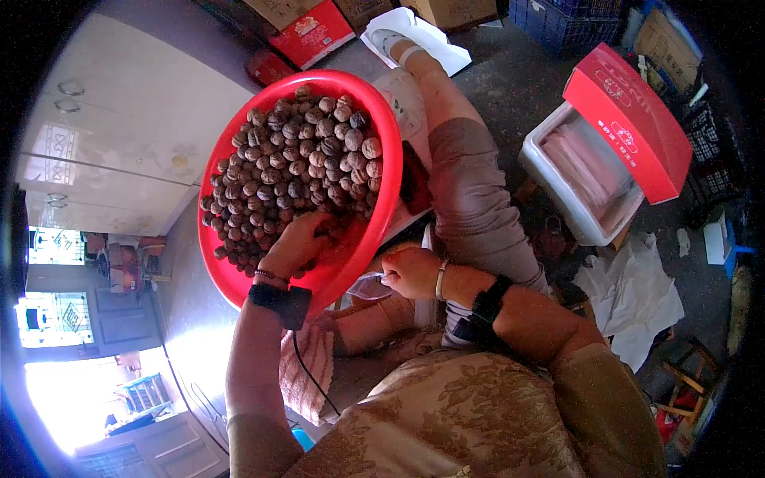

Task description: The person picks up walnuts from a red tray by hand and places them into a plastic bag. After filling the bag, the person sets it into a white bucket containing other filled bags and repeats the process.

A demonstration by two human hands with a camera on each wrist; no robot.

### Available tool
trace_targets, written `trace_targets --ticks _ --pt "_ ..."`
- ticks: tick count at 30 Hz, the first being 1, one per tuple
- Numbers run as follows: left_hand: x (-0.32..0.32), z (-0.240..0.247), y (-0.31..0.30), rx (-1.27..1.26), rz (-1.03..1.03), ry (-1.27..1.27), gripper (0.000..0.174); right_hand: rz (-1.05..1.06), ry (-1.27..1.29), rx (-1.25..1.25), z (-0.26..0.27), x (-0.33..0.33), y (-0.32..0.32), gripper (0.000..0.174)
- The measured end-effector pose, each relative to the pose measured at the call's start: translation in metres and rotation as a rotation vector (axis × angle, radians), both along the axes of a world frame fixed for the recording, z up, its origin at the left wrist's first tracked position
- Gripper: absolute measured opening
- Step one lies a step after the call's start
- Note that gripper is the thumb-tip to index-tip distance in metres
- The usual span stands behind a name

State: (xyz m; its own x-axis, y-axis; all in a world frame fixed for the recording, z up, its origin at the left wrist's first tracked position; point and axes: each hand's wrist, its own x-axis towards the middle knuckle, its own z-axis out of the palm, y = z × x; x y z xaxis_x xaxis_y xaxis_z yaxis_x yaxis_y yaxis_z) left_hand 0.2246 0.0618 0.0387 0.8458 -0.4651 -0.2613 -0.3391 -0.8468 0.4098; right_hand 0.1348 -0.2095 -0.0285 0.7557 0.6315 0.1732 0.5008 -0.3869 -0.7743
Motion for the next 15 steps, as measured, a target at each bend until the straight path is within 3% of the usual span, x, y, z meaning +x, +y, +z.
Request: trace_targets --ticks 3,5,8,12,15 --pt "-0.002 -0.003 0.001 -0.046 -0.053 -0.121 0.031 0.002 0.029 -0.018 0.003 0.0 0.0 0.018" --pt "-0.009 0.021 -0.015 -0.054 0.165 0.163 0.021 0.003 0.06 -0.046 0.004 0.0 -0.001 0.018" --pt "-0.012 0.026 -0.019 -0.051 0.276 0.29 0.016 -0.016 0.015 -0.021 0.002 -0.001 0.0 0.018" --pt "-0.014 0.022 -0.015 -0.047 0.327 0.295 0.02 -0.01 0.042 -0.031 0.004 -0.001 0.0 0.018" --pt "-0.014 0.013 -0.009 -0.081 0.39 0.273 0.035 0.005 0.058 -0.041 0.005 0.0 -0.001 0.019"
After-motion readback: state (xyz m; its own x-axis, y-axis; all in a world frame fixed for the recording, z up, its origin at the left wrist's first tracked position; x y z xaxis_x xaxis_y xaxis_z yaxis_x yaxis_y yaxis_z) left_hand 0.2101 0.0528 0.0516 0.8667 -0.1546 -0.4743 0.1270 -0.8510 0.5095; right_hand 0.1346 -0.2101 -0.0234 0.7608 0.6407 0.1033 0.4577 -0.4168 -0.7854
